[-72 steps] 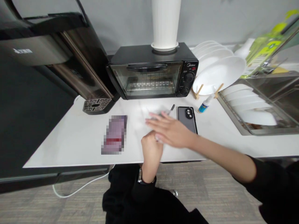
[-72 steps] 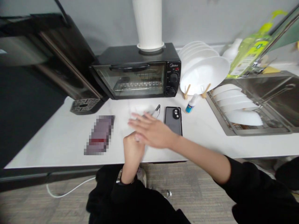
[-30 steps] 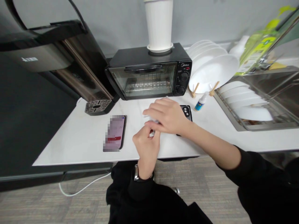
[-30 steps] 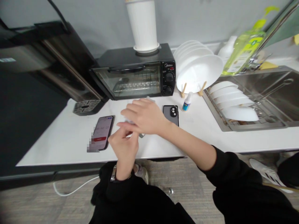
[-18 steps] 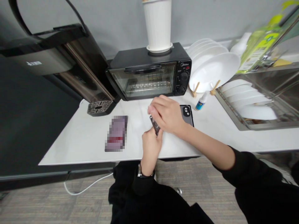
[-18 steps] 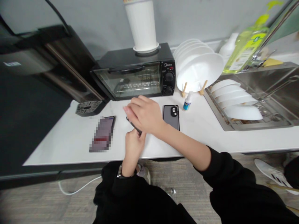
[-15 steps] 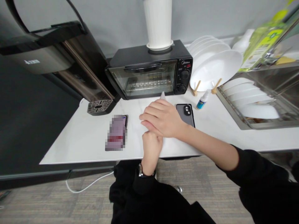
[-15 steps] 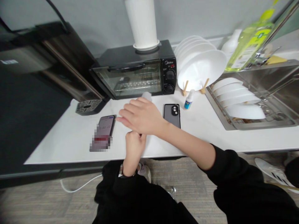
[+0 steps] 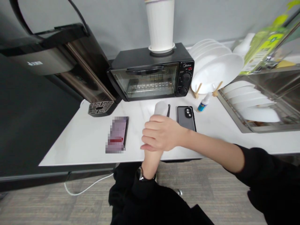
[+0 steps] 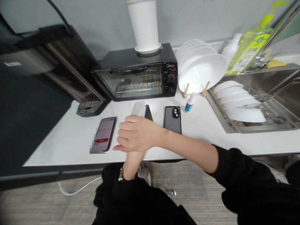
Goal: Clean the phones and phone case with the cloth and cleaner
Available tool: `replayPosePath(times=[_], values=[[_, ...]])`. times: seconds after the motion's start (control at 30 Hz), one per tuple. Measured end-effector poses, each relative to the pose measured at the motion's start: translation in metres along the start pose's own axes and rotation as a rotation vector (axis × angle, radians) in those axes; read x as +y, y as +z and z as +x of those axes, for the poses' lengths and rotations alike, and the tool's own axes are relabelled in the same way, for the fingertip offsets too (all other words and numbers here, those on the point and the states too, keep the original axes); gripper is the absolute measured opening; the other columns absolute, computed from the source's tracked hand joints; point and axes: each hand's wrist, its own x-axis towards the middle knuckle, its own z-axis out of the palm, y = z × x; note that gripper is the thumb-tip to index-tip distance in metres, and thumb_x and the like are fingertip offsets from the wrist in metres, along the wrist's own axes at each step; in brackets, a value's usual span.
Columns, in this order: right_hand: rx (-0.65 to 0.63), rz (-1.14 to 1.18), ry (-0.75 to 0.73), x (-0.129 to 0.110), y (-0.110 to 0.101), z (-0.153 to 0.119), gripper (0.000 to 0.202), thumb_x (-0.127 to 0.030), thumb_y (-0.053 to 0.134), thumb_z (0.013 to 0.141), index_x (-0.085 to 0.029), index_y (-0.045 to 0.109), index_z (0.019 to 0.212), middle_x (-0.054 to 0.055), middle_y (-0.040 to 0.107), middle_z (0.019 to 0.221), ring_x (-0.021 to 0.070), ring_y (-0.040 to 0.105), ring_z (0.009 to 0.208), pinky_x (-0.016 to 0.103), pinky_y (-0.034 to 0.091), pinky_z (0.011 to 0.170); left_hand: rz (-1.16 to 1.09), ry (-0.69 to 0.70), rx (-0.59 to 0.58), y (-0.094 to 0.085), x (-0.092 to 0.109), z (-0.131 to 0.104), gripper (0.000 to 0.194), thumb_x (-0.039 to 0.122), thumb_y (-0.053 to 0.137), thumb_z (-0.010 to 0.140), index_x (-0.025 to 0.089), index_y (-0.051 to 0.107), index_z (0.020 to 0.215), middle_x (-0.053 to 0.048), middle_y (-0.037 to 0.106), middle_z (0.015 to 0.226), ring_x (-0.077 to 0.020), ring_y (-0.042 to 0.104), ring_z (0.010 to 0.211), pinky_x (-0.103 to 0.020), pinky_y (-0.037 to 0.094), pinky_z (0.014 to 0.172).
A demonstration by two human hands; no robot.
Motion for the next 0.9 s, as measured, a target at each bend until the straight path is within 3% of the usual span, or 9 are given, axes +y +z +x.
replayPosePath(times=[0.07, 0.2, 0.37, 0.5, 0.63, 0.67, 0.77, 0.8, 0.9], values=[[-0.019, -0.039, -0.036, 0.003, 0.002, -0.001, 0.039, -0.029, 0.044, 0.109, -0.021, 0.063, 0.075, -0.001, 0.056, 0.067, 0.0177, 0.046, 0.071, 0.034, 0.031, 0.069, -0.041, 0.092, -0.036, -0.002, 0.003, 0.001, 0.038, 0.040, 0.061, 0.101, 0.016, 0.062, 0.131, -0.011, 0.065, 0.130, -0.0241, 0.067, 0.111, -0.045, 0.060, 0.093], [0.042, -0.142, 0.319, 0.010, 0.006, 0.000, 0.040, -0.027, 0.039, 0.109, -0.018, 0.066, 0.080, 0.001, 0.059, 0.071, 0.0180, 0.046, 0.069, 0.035, 0.029, 0.065, -0.128, 0.251, -0.059, -0.008, 0.008, 0.003, 0.025, 0.031, 0.060, 0.100, 0.014, 0.073, 0.087, -0.013, 0.075, 0.085, -0.0257, 0.074, 0.080, -0.033, 0.055, 0.072], [0.038, -0.129, 0.053, 0.015, 0.006, 0.002, 0.040, -0.028, 0.044, 0.107, -0.021, 0.061, 0.072, -0.001, 0.057, 0.067, 0.0170, 0.047, 0.068, 0.034, 0.028, 0.064, -0.183, 0.306, 0.005, -0.010, 0.008, 0.003, 0.023, 0.021, 0.057, 0.096, 0.016, 0.073, 0.080, -0.014, 0.077, 0.078, -0.0272, 0.074, 0.072, -0.032, 0.046, 0.062], [-0.021, -0.100, 0.291, 0.019, 0.004, -0.001, 0.050, -0.031, 0.030, 0.111, -0.020, 0.061, 0.074, 0.000, 0.053, 0.065, 0.0165, 0.045, 0.064, 0.034, 0.025, 0.061, -0.211, 0.305, 0.028, -0.008, 0.008, 0.001, 0.028, 0.028, 0.057, 0.100, 0.016, 0.072, 0.080, -0.013, 0.075, 0.073, -0.0269, 0.073, 0.069, -0.032, 0.045, 0.061], [-0.011, -0.059, -0.077, 0.018, 0.004, -0.003, 0.042, -0.032, 0.042, 0.109, -0.022, 0.058, 0.071, -0.002, 0.051, 0.065, 0.0165, 0.043, 0.067, 0.034, 0.026, 0.063, -0.205, 0.303, 0.029, -0.007, 0.008, 0.001, 0.026, 0.022, 0.059, 0.096, 0.015, 0.071, 0.074, -0.016, 0.074, 0.075, -0.0296, 0.073, 0.072, -0.034, 0.047, 0.063], [0.011, -0.059, -0.069, 0.019, 0.004, -0.003, 0.042, -0.030, 0.041, 0.109, -0.022, 0.057, 0.071, -0.002, 0.050, 0.065, 0.0161, 0.042, 0.065, 0.034, 0.025, 0.062, -0.206, 0.299, 0.031, -0.007, 0.008, 0.001, 0.027, 0.025, 0.059, 0.097, 0.015, 0.071, 0.075, -0.015, 0.074, 0.074, -0.0289, 0.073, 0.071, -0.033, 0.046, 0.063], [0.088, -0.050, 0.228, 0.022, 0.005, -0.002, 0.047, -0.026, 0.029, 0.110, -0.020, 0.057, 0.074, -0.001, 0.049, 0.065, 0.0160, 0.041, 0.063, 0.034, 0.026, 0.061, -0.219, 0.284, 0.037, -0.009, 0.008, 0.000, 0.035, 0.034, 0.057, 0.100, 0.018, 0.069, 0.072, -0.012, 0.073, 0.068, -0.0261, 0.072, 0.065, -0.031, 0.045, 0.060], [0.084, -0.032, 0.248, 0.023, 0.005, -0.002, 0.047, -0.026, 0.027, 0.110, -0.020, 0.058, 0.075, -0.001, 0.050, 0.067, 0.0164, 0.043, 0.064, 0.034, 0.027, 0.063, -0.222, 0.280, 0.038, -0.009, 0.008, -0.001, 0.036, 0.034, 0.056, 0.101, 0.018, 0.069, 0.071, -0.011, 0.072, 0.067, -0.0259, 0.072, 0.065, -0.031, 0.044, 0.059], [-0.026, 0.023, 0.037, 0.024, 0.003, -0.003, 0.045, -0.030, 0.031, 0.110, -0.020, 0.060, 0.079, 0.000, 0.054, 0.072, 0.0173, 0.046, 0.070, 0.034, 0.028, 0.067, -0.231, 0.273, 0.038, -0.009, 0.006, -0.002, 0.038, 0.033, 0.056, 0.100, 0.017, 0.068, 0.068, -0.013, 0.074, 0.068, -0.0265, 0.072, 0.066, -0.032, 0.045, 0.061]])
